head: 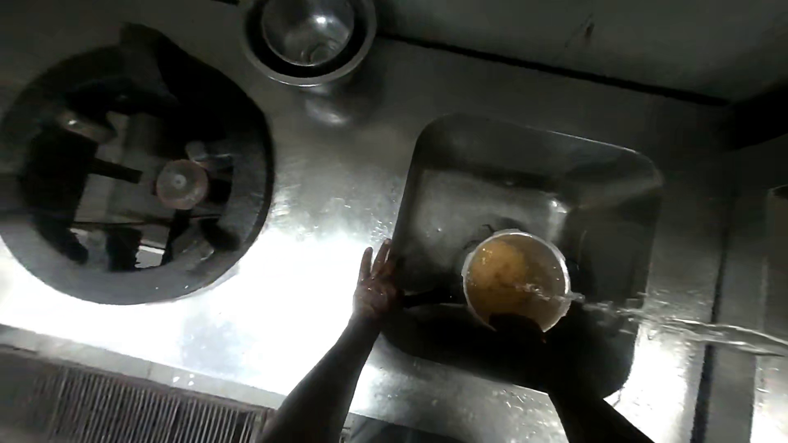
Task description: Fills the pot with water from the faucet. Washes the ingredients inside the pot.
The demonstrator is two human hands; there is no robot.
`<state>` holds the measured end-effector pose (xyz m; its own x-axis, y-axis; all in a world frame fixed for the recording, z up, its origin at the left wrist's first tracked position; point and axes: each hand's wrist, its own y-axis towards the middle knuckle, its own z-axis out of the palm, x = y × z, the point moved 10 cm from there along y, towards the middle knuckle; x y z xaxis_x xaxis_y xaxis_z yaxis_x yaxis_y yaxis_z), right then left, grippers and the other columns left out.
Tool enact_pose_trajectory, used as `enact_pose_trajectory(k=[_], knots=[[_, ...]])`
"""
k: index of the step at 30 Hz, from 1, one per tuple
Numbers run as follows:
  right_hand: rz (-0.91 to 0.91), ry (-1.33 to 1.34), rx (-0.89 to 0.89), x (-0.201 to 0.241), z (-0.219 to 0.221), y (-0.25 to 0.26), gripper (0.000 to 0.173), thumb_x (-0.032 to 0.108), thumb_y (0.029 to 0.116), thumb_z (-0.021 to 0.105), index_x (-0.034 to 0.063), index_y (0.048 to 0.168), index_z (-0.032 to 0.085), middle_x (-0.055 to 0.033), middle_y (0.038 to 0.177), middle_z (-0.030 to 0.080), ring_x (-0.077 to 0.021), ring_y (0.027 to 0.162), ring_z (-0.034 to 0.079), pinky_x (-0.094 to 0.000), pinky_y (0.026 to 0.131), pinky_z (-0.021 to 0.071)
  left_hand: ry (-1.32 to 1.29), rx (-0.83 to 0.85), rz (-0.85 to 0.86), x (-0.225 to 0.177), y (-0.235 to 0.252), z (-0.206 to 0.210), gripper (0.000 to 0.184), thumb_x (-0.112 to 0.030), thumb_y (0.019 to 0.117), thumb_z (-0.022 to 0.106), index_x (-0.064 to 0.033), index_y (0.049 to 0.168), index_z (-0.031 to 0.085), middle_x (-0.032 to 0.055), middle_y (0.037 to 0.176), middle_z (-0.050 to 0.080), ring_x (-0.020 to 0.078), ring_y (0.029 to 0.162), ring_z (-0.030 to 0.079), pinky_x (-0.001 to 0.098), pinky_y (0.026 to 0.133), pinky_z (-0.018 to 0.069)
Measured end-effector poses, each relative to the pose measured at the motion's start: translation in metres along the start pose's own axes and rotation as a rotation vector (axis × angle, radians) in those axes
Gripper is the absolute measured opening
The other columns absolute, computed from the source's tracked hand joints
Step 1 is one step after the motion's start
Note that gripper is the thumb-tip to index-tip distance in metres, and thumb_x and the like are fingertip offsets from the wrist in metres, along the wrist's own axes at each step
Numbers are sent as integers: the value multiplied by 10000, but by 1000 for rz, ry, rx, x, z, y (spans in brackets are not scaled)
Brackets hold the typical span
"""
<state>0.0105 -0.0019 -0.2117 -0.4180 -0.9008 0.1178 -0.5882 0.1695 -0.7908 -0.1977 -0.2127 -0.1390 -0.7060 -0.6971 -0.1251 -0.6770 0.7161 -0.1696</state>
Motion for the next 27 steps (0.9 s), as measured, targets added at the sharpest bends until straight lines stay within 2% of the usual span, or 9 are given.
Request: enact_pose_trajectory(k=[1, 3, 5, 7, 10, 15, 19, 23, 27], knots=[[61, 3, 137, 7, -7, -2, 442, 434, 1056, 479, 157, 1346, 663, -167, 1334, 673, -409, 1248, 622, -633, 1051, 459, -6, -13, 7, 0, 0, -2, 387, -204, 970, 606, -132, 1343, 678, 53, 1536, 536, 281, 1569, 239, 570, 1270, 128], [155, 12, 290, 9, -8, -4, 469, 424, 1076, 455, 141, 1417, 609, -185, 1435, 605, -415, 1350, 546, -619, 1116, 403, -18, -43, 18, -1, -1, -3, 364, -225, 942, 632, -123, 1282, 712, 57, 1516, 556, 287, 1563, 256, 578, 1264, 136], [145, -30, 212, -12, 16, 13, 480, 530, 1027, 488, 202, 1331, 665, -155, 1320, 673, -395, 1242, 620, -625, 1020, 479, 5, -42, 16, 0, -1, -1, 341, -324, 948, 626, -141, 1213, 738, 46, 1506, 564, 282, 1562, 257, 565, 1269, 141], [134, -33, 180, -21, 26, 22, 449, 541, 1012, 498, 229, 1267, 697, -146, 1257, 702, -395, 1178, 652, -639, 962, 509, 24, -46, 21, -2, 0, -4, 343, -285, 960, 579, -141, 1233, 729, 34, 1519, 553, 284, 1560, 261, 567, 1263, 157], [152, 6, 246, -13, 17, 13, 405, 386, 1064, 474, 174, 1346, 671, -174, 1364, 658, -412, 1281, 600, -640, 1060, 444, -3, -96, 28, -4, -1, -10, 331, -267, 933, 603, -146, 1207, 744, 33, 1482, 590, 294, 1546, 297, 578, 1252, 173], [162, -38, 132, -26, 32, 19, 428, 513, 989, 552, 215, 1253, 709, -134, 1270, 698, -373, 1198, 645, -614, 1001, 499, 31, -119, 29, -6, -1, -9, 342, -343, 892, 603, -177, 1146, 760, 0, 1440, 622, 300, 1539, 307, 571, 1249, 185], [123, -39, 145, -34, 41, 25, 414, 479, 996, 552, 212, 1274, 701, -153, 1277, 691, -389, 1200, 640, -608, 1002, 498, 47, -62, -11, -2, -1, -2, 402, -468, 843, 664, -202, 1122, 778, -5, 1455, 612, 303, 1550, 283, 558, 1265, 159], [110, -41, 147, -31, 39, 22, 430, 457, 1021, 530, 181, 1316, 677, -182, 1340, 653, -406, 1252, 607, -608, 1046, 470, 39, -59, -10, -1, -1, 0, 359, -454, 855, 656, -200, 1071, 789, -15, 1445, 620, 301, 1555, 269, 553, 1268, 157], [95, -49, 25, -32, 42, 23, 421, 497, 990, 539, 208, 1246, 709, -154, 1267, 691, -395, 1199, 636, -611, 1002, 498, 50, -65, -14, -2, -1, -1, 335, -427, 854, 658, -172, 1034, 782, -5, 1434, 628, 295, 1556, 268, 545, 1270, 157]])
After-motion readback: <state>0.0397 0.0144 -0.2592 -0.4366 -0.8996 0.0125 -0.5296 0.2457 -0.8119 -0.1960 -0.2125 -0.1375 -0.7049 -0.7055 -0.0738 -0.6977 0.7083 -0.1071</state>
